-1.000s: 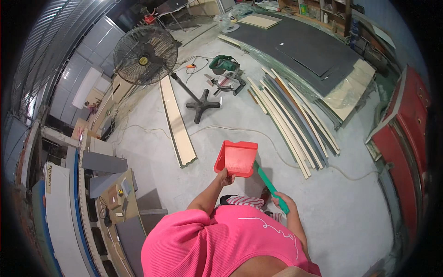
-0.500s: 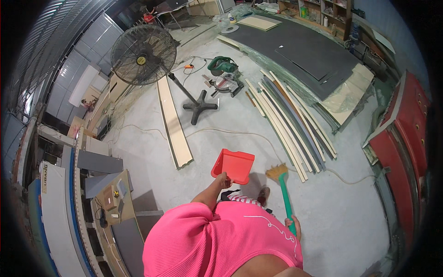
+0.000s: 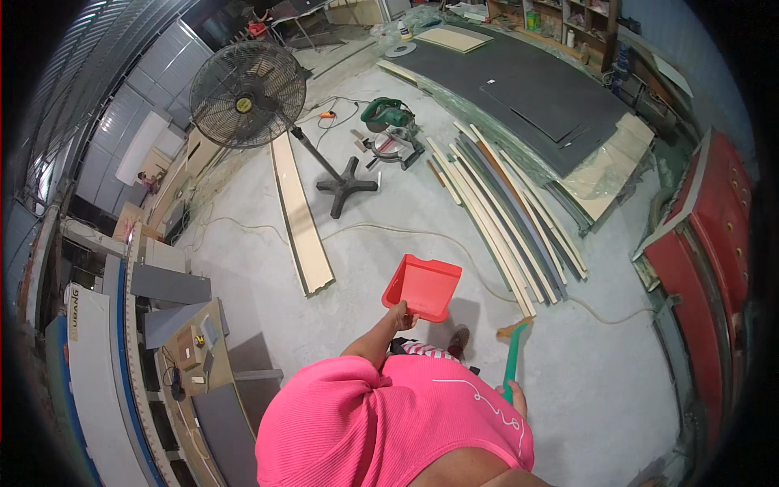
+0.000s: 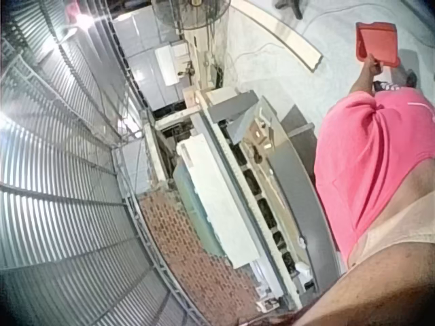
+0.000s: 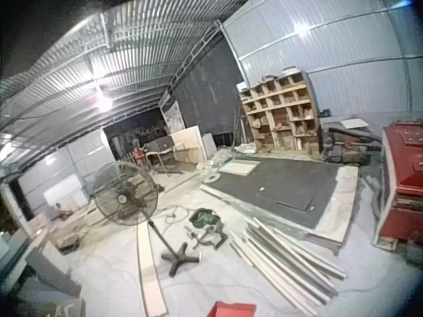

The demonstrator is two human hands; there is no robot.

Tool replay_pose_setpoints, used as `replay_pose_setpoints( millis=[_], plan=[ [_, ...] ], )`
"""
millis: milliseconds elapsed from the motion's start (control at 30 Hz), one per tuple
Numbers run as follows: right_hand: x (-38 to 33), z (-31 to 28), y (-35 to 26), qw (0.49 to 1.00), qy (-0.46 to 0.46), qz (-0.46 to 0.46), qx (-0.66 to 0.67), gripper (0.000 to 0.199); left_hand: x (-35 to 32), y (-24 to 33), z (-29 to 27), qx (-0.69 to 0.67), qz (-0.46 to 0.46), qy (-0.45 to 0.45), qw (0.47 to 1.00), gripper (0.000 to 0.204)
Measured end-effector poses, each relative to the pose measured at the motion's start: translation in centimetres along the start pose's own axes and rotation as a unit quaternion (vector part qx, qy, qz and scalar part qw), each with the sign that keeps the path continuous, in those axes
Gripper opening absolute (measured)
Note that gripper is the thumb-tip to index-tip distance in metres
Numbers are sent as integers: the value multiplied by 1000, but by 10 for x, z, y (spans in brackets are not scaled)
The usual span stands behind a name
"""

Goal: The person sweeps the floor of a workshop using a handheld broom and a dustpan while walking around the area.

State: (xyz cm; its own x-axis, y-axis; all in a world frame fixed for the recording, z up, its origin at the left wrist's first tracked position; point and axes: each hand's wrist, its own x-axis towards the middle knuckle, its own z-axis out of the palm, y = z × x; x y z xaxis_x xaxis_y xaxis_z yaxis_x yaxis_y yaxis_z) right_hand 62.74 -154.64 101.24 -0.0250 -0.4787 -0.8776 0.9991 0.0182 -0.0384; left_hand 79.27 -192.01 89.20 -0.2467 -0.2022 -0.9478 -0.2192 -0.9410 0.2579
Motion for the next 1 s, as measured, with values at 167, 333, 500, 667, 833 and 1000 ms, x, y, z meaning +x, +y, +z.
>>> replay_pose_setpoints(
  millis=[167,333,500,667,833,1000],
  plan=[
    [-5,60,3,885,-25,-284,-369,20,6,-4,0,-6,16,-5,1000,27],
    [63,44,-5,911,21,-59,-407,27,13,-1,-4,-22,6,8,1000,29],
    [105,45,-15,846,61,52,-527,23,11,15,-9,6,-5,15,1000,27],
    [90,65,-19,668,113,32,-735,37,18,18,-30,-19,27,14,999,27],
    [94,74,-40,553,69,16,-830,51,2,20,-31,-24,33,30,999,25],
    [162,59,-82,510,-49,-250,-822,58,-11,31,-13,-41,34,4,999,25]
  ],
)
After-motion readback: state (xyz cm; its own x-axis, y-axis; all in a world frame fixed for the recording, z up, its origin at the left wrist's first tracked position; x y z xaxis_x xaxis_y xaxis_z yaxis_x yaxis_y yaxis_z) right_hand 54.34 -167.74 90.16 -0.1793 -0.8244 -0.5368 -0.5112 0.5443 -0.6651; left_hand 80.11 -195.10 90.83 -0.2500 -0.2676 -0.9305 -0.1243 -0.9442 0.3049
